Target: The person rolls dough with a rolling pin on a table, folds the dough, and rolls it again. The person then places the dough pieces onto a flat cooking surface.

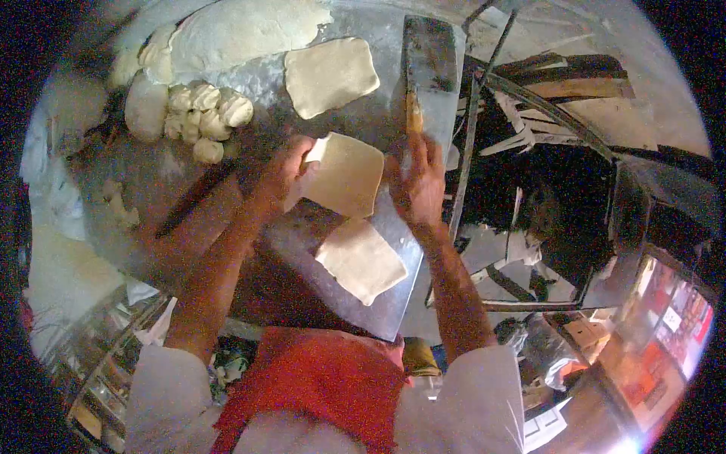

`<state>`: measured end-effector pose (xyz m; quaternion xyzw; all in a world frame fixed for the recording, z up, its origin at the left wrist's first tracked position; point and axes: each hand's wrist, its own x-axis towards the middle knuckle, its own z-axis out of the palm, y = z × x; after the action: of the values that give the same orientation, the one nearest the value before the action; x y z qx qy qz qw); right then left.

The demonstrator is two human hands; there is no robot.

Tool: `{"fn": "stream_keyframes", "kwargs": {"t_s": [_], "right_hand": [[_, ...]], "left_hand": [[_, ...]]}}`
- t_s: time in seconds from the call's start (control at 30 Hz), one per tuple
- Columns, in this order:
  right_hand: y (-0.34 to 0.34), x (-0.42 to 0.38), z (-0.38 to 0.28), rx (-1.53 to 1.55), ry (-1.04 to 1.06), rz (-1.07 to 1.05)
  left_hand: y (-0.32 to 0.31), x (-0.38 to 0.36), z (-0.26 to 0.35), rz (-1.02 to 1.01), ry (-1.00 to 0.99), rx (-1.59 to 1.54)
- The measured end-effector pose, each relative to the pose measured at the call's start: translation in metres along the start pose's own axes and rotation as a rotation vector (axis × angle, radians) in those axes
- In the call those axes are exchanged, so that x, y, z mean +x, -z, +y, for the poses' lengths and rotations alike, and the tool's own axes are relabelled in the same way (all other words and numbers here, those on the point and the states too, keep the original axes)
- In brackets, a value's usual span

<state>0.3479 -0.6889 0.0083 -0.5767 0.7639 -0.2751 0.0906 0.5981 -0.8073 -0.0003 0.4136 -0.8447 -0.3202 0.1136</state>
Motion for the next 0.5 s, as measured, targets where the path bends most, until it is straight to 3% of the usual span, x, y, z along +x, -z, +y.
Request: {"fn": "stream_keyframes", "kwargs": {"t_s": [0.03, 0.1, 0.2, 0.23, 0.3, 0.43, 0.5], "right_hand": [[-0.005, -0.022, -0.001, 0.179, -0.049, 0.069], [-0.006, -0.057, -0.003, 0.196, -0.118, 0.060], [0.010, -0.086, -0.009, 0.234, -0.252, 0.035], [0.017, -0.091, -0.012, 0.265, -0.314, 0.014], [0.033, -0.104, -0.012, 0.300, -0.317, -0.007], [0.049, -0.141, -0.003, 0.233, -0.330, -0.111], [0.057, -0.158, -0.011, 0.215, -0.320, -0.143]], "left_hand": [[0.009, -0.005, 0.025, -0.071, 0.038, -0.302], [0.025, -0.002, 0.056, -0.119, 0.105, -0.353], [0.043, 0.006, 0.083, -0.043, 0.281, -1.131], [0.043, 0.007, 0.083, -0.047, 0.276, -1.130], [0.040, 0.009, 0.077, 0.115, 0.468, -1.384], [-0.003, -0.011, -0.037, 0.129, 0.580, -0.968], [0.007, -0.024, -0.014, 0.191, 0.644, -0.997]]}}
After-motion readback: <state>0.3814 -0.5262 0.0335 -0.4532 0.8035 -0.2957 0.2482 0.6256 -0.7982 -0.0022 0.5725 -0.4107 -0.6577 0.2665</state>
